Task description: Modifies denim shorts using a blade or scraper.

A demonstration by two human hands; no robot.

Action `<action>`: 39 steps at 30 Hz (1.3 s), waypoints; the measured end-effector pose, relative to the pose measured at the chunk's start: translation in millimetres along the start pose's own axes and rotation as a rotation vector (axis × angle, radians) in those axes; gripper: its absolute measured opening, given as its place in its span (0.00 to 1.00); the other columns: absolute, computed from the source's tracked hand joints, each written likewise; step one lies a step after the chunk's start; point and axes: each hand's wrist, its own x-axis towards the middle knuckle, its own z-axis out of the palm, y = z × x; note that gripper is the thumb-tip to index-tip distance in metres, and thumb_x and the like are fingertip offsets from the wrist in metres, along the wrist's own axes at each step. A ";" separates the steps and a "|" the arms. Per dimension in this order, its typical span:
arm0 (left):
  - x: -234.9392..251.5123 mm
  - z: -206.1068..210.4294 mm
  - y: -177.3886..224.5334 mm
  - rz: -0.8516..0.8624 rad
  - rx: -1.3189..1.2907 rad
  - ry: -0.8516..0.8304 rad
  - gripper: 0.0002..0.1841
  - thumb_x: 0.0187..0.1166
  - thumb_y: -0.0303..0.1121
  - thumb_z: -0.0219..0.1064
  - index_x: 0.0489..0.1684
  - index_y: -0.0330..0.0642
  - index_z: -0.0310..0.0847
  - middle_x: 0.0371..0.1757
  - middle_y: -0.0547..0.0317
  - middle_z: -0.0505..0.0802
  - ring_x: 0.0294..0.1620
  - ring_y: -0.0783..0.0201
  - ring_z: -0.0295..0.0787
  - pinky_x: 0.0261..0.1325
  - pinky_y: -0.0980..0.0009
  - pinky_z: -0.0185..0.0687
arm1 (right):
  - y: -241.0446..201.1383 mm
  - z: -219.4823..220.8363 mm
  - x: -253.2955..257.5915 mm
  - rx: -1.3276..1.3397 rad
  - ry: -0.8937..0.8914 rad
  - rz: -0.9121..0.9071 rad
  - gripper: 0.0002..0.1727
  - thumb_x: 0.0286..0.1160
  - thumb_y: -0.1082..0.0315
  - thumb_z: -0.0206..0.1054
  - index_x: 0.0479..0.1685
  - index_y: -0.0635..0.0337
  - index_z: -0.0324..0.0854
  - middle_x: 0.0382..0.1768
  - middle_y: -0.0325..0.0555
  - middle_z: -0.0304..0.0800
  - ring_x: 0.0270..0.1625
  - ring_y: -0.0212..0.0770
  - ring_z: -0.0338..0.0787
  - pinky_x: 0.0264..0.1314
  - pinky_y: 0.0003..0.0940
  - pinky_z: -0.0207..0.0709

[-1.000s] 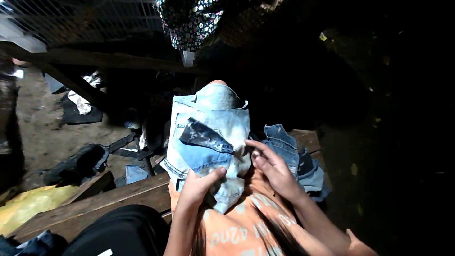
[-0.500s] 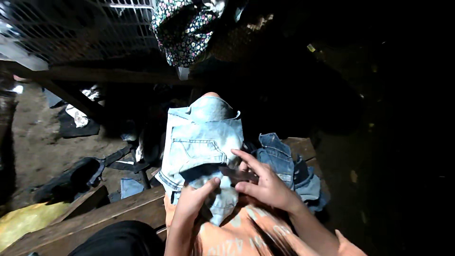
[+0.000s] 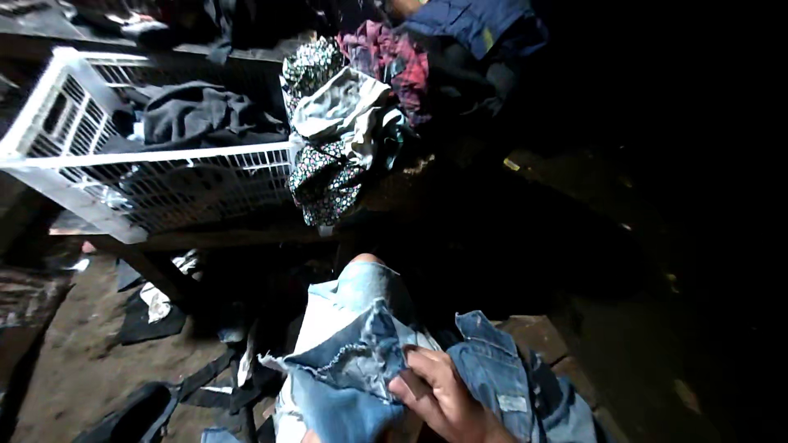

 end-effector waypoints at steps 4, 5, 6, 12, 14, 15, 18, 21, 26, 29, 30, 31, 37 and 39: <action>11.8 22.9 -19.2 -0.198 -0.432 -0.009 0.13 0.68 0.20 0.68 0.48 0.20 0.83 0.44 0.54 0.94 0.50 0.78 0.89 0.62 0.77 0.83 | 2.7 -2.7 -2.9 -0.234 0.124 -0.068 0.18 0.84 0.59 0.60 0.27 0.60 0.79 0.23 0.45 0.81 0.28 0.32 0.83 0.33 0.19 0.77; 12.5 31.4 -21.2 -0.243 -0.595 0.017 0.12 0.69 0.18 0.66 0.49 0.24 0.81 0.43 0.66 0.94 0.49 0.86 0.88 0.60 0.81 0.83 | -0.6 -4.7 -3.2 -0.326 0.143 -0.087 0.19 0.83 0.57 0.60 0.22 0.57 0.76 0.20 0.44 0.79 0.24 0.33 0.82 0.29 0.20 0.76; 11.3 38.2 -19.8 -0.273 -0.725 0.040 0.12 0.70 0.17 0.65 0.50 0.31 0.80 0.43 0.75 0.94 0.49 0.89 0.88 0.60 0.82 0.84 | -5.5 -6.7 -4.5 -0.373 0.151 -0.094 0.21 0.81 0.56 0.62 0.18 0.56 0.74 0.14 0.43 0.75 0.19 0.34 0.79 0.24 0.22 0.73; 13.0 67.3 -11.8 -0.641 -0.879 0.357 0.12 0.70 0.16 0.56 0.50 0.31 0.68 0.33 0.75 0.86 0.36 0.88 0.85 0.47 0.82 0.84 | 14.3 -10.6 -20.1 0.191 -0.104 0.411 0.33 0.74 0.44 0.67 0.48 0.74 0.86 0.30 0.45 0.87 0.31 0.23 0.78 0.38 0.21 0.72; 17.0 68.4 -16.4 -0.709 -0.918 0.416 0.10 0.71 0.18 0.54 0.48 0.37 0.67 0.30 0.77 0.85 0.34 0.89 0.84 0.44 0.84 0.83 | 33.0 -12.8 -25.1 0.282 -0.029 0.526 0.29 0.70 0.48 0.71 0.50 0.71 0.89 0.32 0.37 0.87 0.28 0.17 0.71 0.32 0.16 0.66; 16.8 68.6 -19.0 -0.704 -0.949 0.424 0.10 0.72 0.19 0.55 0.48 0.38 0.67 0.31 0.78 0.87 0.34 0.88 0.85 0.44 0.84 0.84 | 39.3 -13.5 -25.9 0.329 0.039 0.582 0.25 0.69 0.50 0.73 0.48 0.67 0.90 0.35 0.31 0.87 0.29 0.12 0.72 0.33 0.12 0.67; 12.9 70.8 -22.7 -0.628 -0.948 0.392 0.22 0.71 0.19 0.61 0.64 0.23 0.62 0.44 0.66 0.87 0.46 0.86 0.87 0.57 0.81 0.84 | 48.0 -12.5 -16.9 0.394 0.108 0.722 0.23 0.67 0.55 0.73 0.53 0.66 0.87 0.49 0.34 0.92 0.40 0.14 0.82 0.43 0.14 0.76; 12.2 73.8 -22.7 -0.557 -0.885 0.425 0.31 0.64 0.18 0.70 0.66 0.17 0.59 0.48 0.60 0.88 0.50 0.85 0.87 0.61 0.81 0.83 | 39.0 -6.9 -2.7 0.337 -0.026 0.745 0.21 0.68 0.67 0.71 0.57 0.73 0.84 0.55 0.49 0.90 0.53 0.27 0.88 0.57 0.24 0.81; 8.7 66.5 -16.9 -0.414 -1.003 0.409 0.28 0.57 0.16 0.76 0.59 0.34 0.70 0.42 0.75 0.94 0.47 0.81 0.92 0.57 0.75 0.90 | 28.0 -4.8 3.1 0.135 -0.208 0.642 0.18 0.67 0.78 0.68 0.58 0.75 0.86 0.58 0.62 0.91 0.63 0.45 0.89 0.72 0.38 0.77; 6.8 63.0 -16.2 -0.367 -1.085 0.355 0.25 0.59 0.15 0.76 0.55 0.42 0.76 0.41 0.76 0.96 0.46 0.78 0.94 0.56 0.72 0.92 | 25.0 -18.6 8.8 0.164 -0.378 0.715 0.17 0.75 0.79 0.62 0.61 0.76 0.84 0.53 0.63 0.91 0.56 0.44 0.89 0.65 0.38 0.78; 7.5 61.0 -13.6 -0.370 -1.086 0.335 0.24 0.60 0.14 0.74 0.53 0.43 0.75 0.40 0.77 0.96 0.45 0.78 0.94 0.56 0.72 0.91 | 26.3 -23.1 8.1 0.187 -0.431 0.704 0.16 0.76 0.79 0.61 0.60 0.76 0.84 0.51 0.62 0.91 0.53 0.43 0.89 0.62 0.38 0.79; 7.8 59.4 -12.5 -0.377 -1.091 0.318 0.23 0.60 0.13 0.73 0.52 0.44 0.74 0.39 0.78 0.96 0.45 0.79 0.94 0.56 0.73 0.91 | 27.4 -27.5 6.7 0.217 -0.468 0.699 0.16 0.75 0.79 0.61 0.58 0.76 0.84 0.49 0.61 0.91 0.50 0.41 0.89 0.59 0.37 0.79; 15.3 55.2 -18.2 -0.437 -1.192 0.104 0.16 0.71 0.19 0.67 0.52 0.48 0.79 0.41 0.76 0.96 0.45 0.78 0.93 0.56 0.73 0.90 | 41.6 -37.4 -3.9 0.304 -0.397 0.734 0.10 0.71 0.75 0.65 0.45 0.72 0.87 0.36 0.44 0.91 0.39 0.22 0.85 0.48 0.25 0.79; 20.6 56.2 -22.6 -0.470 -1.170 0.077 0.14 0.76 0.18 0.62 0.52 0.46 0.80 0.40 0.75 0.96 0.43 0.78 0.93 0.55 0.73 0.90 | 43.9 -35.1 -5.2 0.308 -0.313 0.755 0.12 0.70 0.78 0.65 0.50 0.72 0.87 0.43 0.46 0.93 0.45 0.22 0.88 0.54 0.23 0.82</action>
